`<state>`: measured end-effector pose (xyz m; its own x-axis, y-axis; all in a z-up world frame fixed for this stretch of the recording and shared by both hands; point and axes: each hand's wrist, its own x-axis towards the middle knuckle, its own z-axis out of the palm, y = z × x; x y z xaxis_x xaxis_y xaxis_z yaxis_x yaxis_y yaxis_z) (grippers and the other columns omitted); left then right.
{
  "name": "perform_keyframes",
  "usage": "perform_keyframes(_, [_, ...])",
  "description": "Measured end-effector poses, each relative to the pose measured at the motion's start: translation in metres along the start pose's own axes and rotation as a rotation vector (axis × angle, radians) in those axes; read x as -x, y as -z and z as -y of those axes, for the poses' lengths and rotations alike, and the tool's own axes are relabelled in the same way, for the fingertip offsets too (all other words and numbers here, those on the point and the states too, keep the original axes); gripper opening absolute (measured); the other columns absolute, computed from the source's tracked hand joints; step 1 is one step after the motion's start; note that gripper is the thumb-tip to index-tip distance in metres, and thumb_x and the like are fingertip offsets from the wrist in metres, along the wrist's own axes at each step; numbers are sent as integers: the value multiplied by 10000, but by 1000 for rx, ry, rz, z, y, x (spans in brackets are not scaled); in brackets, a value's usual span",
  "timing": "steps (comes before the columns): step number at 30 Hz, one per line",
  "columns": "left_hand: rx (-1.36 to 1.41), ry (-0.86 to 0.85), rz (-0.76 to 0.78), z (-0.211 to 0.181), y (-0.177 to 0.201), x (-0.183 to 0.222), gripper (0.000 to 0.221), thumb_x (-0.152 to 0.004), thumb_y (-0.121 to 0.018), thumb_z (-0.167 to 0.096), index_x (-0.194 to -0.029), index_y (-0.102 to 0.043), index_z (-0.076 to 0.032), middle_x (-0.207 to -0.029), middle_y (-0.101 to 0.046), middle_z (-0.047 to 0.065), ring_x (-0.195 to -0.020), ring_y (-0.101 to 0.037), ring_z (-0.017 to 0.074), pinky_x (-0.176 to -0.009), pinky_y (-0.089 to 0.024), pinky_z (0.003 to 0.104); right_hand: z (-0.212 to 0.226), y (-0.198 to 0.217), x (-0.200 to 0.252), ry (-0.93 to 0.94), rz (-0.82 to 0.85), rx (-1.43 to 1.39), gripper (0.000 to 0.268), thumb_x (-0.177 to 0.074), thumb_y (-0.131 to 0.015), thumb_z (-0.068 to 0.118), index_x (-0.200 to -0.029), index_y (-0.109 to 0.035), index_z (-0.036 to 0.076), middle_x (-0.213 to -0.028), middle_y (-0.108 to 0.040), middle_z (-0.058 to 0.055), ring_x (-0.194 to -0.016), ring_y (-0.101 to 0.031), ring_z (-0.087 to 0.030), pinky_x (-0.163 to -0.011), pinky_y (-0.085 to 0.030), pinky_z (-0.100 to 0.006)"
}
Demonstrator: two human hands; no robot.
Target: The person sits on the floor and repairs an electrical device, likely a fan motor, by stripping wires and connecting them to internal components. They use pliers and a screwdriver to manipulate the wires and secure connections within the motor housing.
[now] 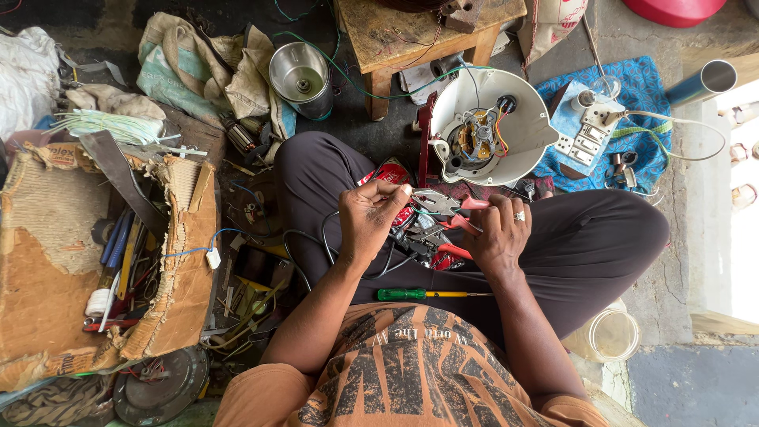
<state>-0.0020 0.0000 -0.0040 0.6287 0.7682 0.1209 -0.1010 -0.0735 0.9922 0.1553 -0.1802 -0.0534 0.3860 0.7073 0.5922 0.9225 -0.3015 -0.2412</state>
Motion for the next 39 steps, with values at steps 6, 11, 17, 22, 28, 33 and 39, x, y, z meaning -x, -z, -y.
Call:
perform_keyframes(6, [57,31,-4,2,-2,2,130,-967,-737,-104,-924,-765,17,-787,-768,84,-726,-721,72,-646,-574,207,-3,-4,3,11,-17,10,463,-841,-863,387,-910,-569,36,-1035,-614,-133,-877,-579,-305,-752,-427,-451])
perform_keyframes(11, [46,40,14,0,-1,3,145,-967,-739,-111,-922,-762,24,-784,-767,91,-726,-720,77,-649,-569,210,-4,-4,5,-3,-1,-16,461,-863,-858,388,-894,-558,40,-1022,-612,-130,-869,-580,-307,-753,-427,-446])
perform_keyframes(17, [9,71,52,-8,4,-7,193,-977,-740,-165,-927,-762,20,-785,-774,87,-736,-730,69,-654,-572,202,-4,-4,2,22,-63,104,395,-832,-848,275,-924,-544,40,-1134,-605,-125,-1024,-593,-328,-914,-423,-488])
perform_keyframes(22, [-154,89,71,-6,8,-10,191,-946,-750,-170,-887,-763,12,-715,-768,89,-642,-716,75,-549,-526,211,-5,-4,5,14,-50,114,393,-800,-861,253,-946,-557,50,-1181,-608,-112,-1085,-590,-326,-952,-414,-496])
perform_keyframes(28, [35,151,72,7,7,-10,168,-953,-741,-138,-874,-742,10,-745,-765,97,-705,-755,95,-644,-613,232,-6,-4,7,25,-48,156,387,-807,-863,288,-907,-565,62,-1149,-622,-95,-1061,-611,-309,-940,-421,-487])
perform_keyframes(33, [118,205,88,17,9,-10,158,-949,-742,-116,-873,-738,23,-757,-756,102,-715,-747,118,-676,-623,252,-6,-4,6,34,-43,147,409,-814,-859,331,-871,-560,58,-1104,-633,-96,-1014,-622,-311,-912,-433,-481])
perform_keyframes(39, [165,271,85,20,8,-11,156,-942,-747,-116,-868,-734,21,-752,-751,101,-711,-750,122,-689,-624,258,-5,-4,3,59,-56,165,411,-831,-848,351,-855,-556,62,-1071,-636,-86,-976,-616,-303,-860,-444,-471])
